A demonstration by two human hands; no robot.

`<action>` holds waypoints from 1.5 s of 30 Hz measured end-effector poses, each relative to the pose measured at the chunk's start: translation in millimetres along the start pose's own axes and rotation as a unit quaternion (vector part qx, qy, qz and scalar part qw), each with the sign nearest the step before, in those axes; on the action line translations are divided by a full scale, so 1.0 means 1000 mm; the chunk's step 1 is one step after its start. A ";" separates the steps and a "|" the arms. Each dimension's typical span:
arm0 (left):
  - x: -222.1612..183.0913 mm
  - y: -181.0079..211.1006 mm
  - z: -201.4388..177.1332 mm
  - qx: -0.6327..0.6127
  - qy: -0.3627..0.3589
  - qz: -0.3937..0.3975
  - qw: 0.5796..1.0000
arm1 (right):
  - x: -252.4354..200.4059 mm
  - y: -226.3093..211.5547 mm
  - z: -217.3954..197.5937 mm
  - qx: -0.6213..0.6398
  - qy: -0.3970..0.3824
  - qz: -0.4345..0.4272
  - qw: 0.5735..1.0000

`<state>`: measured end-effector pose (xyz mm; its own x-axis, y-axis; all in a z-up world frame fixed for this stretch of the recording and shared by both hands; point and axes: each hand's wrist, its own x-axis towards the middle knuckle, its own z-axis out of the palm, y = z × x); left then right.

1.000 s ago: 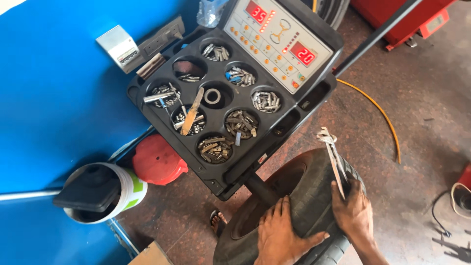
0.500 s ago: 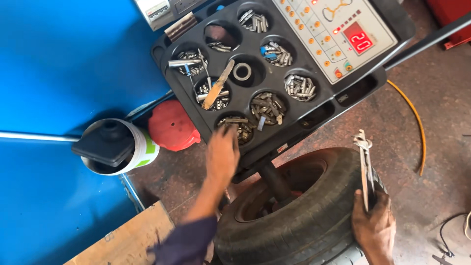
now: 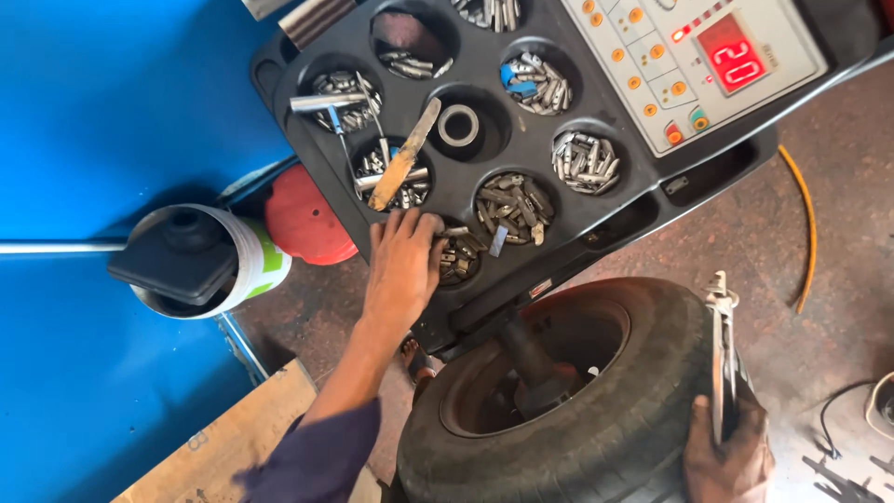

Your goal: The person mounts a wheel onto a balancing machine, lowers the safety hood, and starts the rotation. After the machine stops, they lift the hood and use pliers to hammer a new weight onto the rim.

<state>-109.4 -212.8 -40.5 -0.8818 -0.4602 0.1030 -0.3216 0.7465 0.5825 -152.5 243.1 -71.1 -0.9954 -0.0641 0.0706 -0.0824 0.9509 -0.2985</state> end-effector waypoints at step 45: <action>-0.134 0.099 0.109 -0.497 -0.332 -0.535 0.597 | 0.169 -0.150 -0.079 0.027 -0.533 -0.029 0.845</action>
<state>-60.9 -24.9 -84.3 -0.4032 0.1199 -0.9072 -0.7502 -0.6110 0.2527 -304.7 113.0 60.6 -0.4653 -0.3731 -0.8027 -0.1052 0.9237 -0.3683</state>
